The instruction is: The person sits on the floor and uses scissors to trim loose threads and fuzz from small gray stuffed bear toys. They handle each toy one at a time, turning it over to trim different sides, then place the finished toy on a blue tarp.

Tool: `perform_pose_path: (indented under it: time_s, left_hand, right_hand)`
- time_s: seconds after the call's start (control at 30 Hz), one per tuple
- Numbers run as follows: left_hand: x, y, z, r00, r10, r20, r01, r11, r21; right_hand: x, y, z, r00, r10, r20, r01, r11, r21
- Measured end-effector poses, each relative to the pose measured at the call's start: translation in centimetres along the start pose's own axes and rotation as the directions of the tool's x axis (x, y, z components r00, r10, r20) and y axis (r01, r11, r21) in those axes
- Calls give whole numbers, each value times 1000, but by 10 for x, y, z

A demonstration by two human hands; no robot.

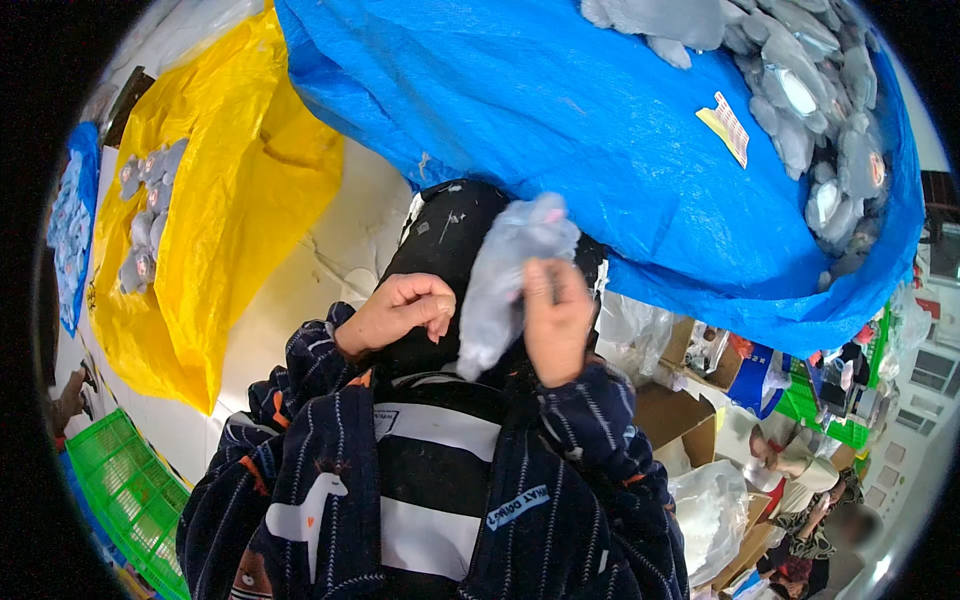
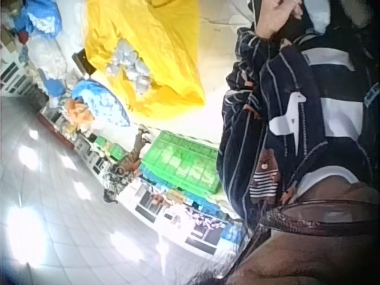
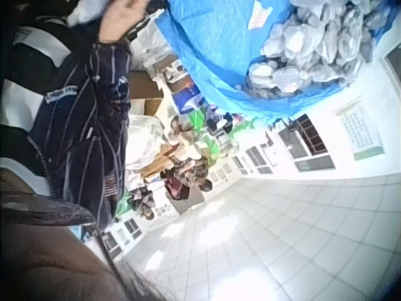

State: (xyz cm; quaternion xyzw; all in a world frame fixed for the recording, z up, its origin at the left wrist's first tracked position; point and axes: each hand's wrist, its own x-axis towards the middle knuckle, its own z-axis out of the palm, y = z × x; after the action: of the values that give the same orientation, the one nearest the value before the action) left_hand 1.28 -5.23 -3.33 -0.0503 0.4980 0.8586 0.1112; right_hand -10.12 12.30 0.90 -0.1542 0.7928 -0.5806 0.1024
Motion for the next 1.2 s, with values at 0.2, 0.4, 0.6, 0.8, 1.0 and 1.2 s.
perform_pose_path:
  time_s: [0.2, 0.4, 0.6, 0.8, 1.0, 1.2]
  left_hand:
    - [-1, 1, 20, 935, 324, -144, -283, 926, 250]
    - [5, 30, 47, 796, 605, -19, -358, 496, 791]
    - [-2, -6, 21, 854, 331, -401, -216, 928, 305]
    - [-4, -4, 11, 935, 55, -349, -117, 981, -158]
    - [-5, -6, 17, 910, 164, -381, -148, 986, 72]
    - [-6, -8, 27, 937, 191, -291, -94, 944, 316]
  right_hand:
    - [-10, -18, -12, 998, 11, 67, -12, 1000, 16]
    - [-13, -34, 5, 888, -329, 322, 397, 901, -176]
    - [7, -7, -27, 974, 223, -40, -182, 877, 445]
    - [-9, 9, -61, 981, 190, -45, -189, 982, 29]
    - [-27, 19, -63, 985, 172, 11, -162, 947, -278]
    - [-38, -12, -24, 958, 76, 276, 3, 961, -276]
